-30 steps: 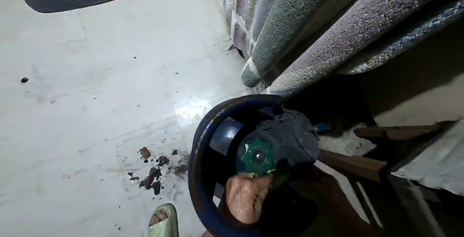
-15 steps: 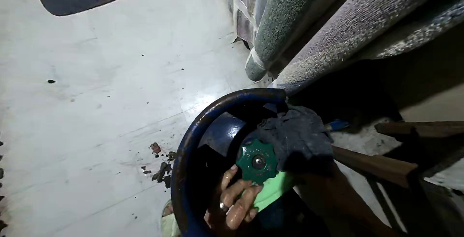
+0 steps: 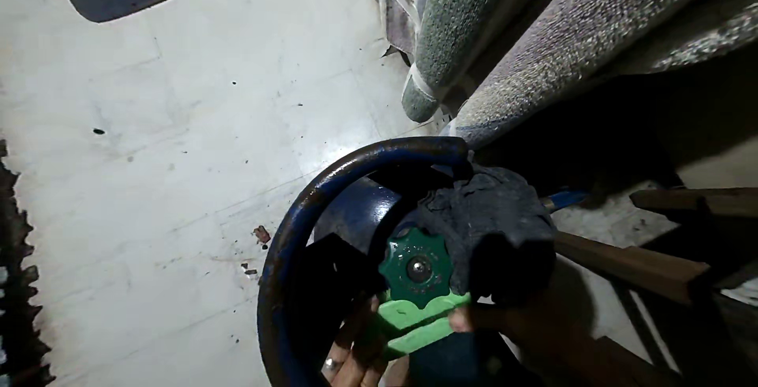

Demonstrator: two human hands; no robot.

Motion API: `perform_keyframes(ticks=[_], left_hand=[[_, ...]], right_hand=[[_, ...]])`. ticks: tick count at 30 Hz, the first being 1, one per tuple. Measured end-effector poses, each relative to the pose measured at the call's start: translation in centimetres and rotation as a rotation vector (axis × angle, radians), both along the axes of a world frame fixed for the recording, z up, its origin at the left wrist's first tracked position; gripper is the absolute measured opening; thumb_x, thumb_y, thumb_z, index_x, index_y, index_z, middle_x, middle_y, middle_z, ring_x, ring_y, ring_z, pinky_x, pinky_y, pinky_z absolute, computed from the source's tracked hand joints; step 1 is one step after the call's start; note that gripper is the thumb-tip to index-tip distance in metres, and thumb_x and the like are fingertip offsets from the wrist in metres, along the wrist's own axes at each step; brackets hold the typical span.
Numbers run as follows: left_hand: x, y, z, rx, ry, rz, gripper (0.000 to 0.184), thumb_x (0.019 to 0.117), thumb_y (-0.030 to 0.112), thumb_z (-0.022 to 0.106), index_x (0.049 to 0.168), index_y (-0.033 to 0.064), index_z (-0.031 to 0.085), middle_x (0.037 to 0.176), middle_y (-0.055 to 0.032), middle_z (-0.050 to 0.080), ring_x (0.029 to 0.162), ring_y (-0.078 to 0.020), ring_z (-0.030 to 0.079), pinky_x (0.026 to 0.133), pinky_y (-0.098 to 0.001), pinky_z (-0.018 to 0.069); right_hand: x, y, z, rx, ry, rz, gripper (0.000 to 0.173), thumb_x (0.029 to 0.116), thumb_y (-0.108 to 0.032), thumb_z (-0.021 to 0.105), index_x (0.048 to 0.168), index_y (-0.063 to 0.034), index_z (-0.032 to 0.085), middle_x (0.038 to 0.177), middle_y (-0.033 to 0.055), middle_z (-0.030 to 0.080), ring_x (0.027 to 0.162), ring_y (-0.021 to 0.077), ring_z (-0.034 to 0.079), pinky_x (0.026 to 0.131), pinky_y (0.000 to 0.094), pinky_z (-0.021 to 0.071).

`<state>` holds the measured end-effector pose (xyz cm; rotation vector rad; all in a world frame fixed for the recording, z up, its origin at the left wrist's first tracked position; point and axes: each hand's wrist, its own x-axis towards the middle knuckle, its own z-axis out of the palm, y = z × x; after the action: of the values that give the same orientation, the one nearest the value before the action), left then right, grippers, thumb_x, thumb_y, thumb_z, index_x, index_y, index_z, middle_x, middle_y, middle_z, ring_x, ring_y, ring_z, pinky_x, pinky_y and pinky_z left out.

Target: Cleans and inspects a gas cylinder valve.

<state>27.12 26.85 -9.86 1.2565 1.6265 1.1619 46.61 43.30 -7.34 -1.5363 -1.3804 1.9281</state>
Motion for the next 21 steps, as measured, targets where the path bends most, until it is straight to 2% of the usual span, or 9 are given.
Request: perform_keyframes(ticks=[1, 2, 4, 6, 9, 12, 17, 19, 21], left_hand=[[0.5, 0.5, 0.6, -0.021, -0.126, 0.046, 0.021, 0.1055, 0.025, 0.057, 0.122, 0.0200, 0.068, 0.149, 0.0065, 0.053, 0.140, -0.0026, 0.045, 0.114, -0.0235, 0.0423], [0.8, 1.2, 1.4, -0.057, -0.129, 0.049, 0.022, 0.1044, 0.025, 0.059, 0.123, 0.0233, 0.069, 0.148, 0.0082, 0.055, 0.139, -0.0030, 0.047, 0.114, -0.0250, 0.0437], [1.6, 2.7, 2.5, -0.073, 0.081, 0.009, 0.023, 0.1039, 0.024, 0.059, 0.115, 0.0084, 0.072, 0.134, -0.0130, 0.063, 0.135, -0.0149, 0.052, 0.114, -0.0290, 0.0418], [1.9, 3.3, 2.4, -0.090, 0.204, 0.009, 0.026, 0.1024, 0.026, 0.061, 0.106, 0.0040, 0.075, 0.124, -0.0205, 0.067, 0.128, -0.0169, 0.059, 0.109, -0.0260, 0.0452], [0.9, 1.7, 2.1, -0.140, 0.030, 0.055, 0.019, 0.1026, 0.023, 0.062, 0.107, 0.0070, 0.072, 0.136, -0.0107, 0.063, 0.132, -0.0073, 0.054, 0.111, -0.0236, 0.0450], [-1.0, 0.4, 2.4, -0.192, 0.139, -0.037, 0.033, 0.1060, 0.023, 0.056, 0.107, -0.0064, 0.071, 0.133, -0.0272, 0.061, 0.131, -0.0196, 0.056, 0.112, -0.0293, 0.0417], [1.0, 1.7, 3.2, -0.185, -0.062, 0.100, 0.021, 0.0992, 0.011, 0.065, 0.112, -0.0057, 0.068, 0.136, -0.0193, 0.061, 0.128, -0.0124, 0.058, 0.108, -0.0284, 0.0498], [1.7, 2.0, 3.4, -0.185, -0.072, 0.114, 0.015, 0.0996, 0.016, 0.066, 0.104, 0.0016, 0.070, 0.137, -0.0145, 0.062, 0.134, -0.0102, 0.052, 0.113, -0.0284, 0.0429], [1.9, 1.6, 3.3, -0.195, -0.015, 0.119, 0.016, 0.1003, 0.014, 0.064, 0.108, -0.0001, 0.068, 0.141, -0.0170, 0.059, 0.134, -0.0139, 0.054, 0.112, -0.0284, 0.0448]], right_hand=[[0.7, 0.3, 0.0, 0.058, -0.053, 0.024, 0.048, 0.0659, -0.021, 0.094, 0.105, -0.0066, 0.069, 0.092, -0.0049, 0.074, 0.088, 0.0025, 0.070, 0.080, 0.0239, 0.0606], [1.5, 1.0, 0.3, 0.098, -0.151, 0.079, 0.051, 0.0695, -0.027, 0.093, 0.108, -0.0042, 0.068, 0.095, -0.0020, 0.073, 0.090, 0.0034, 0.069, 0.082, 0.0245, 0.0596], [3.1, 2.8, 1.1, 0.073, -0.263, 0.168, 0.056, 0.0805, -0.029, 0.085, 0.120, 0.0030, 0.062, 0.103, 0.0058, 0.069, 0.095, 0.0078, 0.066, 0.086, 0.0280, 0.0567], [2.9, 3.3, 0.8, 0.086, -0.185, 0.061, 0.037, 0.0788, -0.014, 0.084, 0.110, -0.0035, 0.067, 0.094, -0.0009, 0.072, 0.088, 0.0062, 0.071, 0.078, 0.0262, 0.0620], [0.5, 3.1, 2.3, -0.090, -0.170, 0.038, 0.048, 0.0697, -0.006, 0.090, 0.111, -0.0054, 0.066, 0.094, -0.0012, 0.071, 0.089, 0.0065, 0.069, 0.082, 0.0270, 0.0592], [-0.9, 1.5, 0.7, -0.152, -0.048, 0.028, 0.047, 0.0605, -0.004, 0.093, 0.101, -0.0040, 0.068, 0.089, 0.0000, 0.073, 0.086, 0.0078, 0.071, 0.080, 0.0271, 0.0612], [0.6, 1.9, 0.9, -0.065, -0.102, 0.006, 0.051, 0.0637, -0.010, 0.094, 0.107, -0.0037, 0.068, 0.094, -0.0021, 0.074, 0.089, 0.0057, 0.071, 0.082, 0.0263, 0.0612], [0.8, 2.3, 0.9, -0.089, -0.133, -0.044, 0.054, 0.0625, -0.007, 0.094, 0.109, -0.0019, 0.067, 0.095, -0.0006, 0.073, 0.091, 0.0066, 0.071, 0.082, 0.0268, 0.0607], [-0.1, 2.2, 1.4, -0.135, -0.156, -0.090, 0.049, 0.0651, -0.001, 0.091, 0.107, -0.0003, 0.067, 0.093, 0.0011, 0.073, 0.088, 0.0075, 0.070, 0.081, 0.0271, 0.0606]])
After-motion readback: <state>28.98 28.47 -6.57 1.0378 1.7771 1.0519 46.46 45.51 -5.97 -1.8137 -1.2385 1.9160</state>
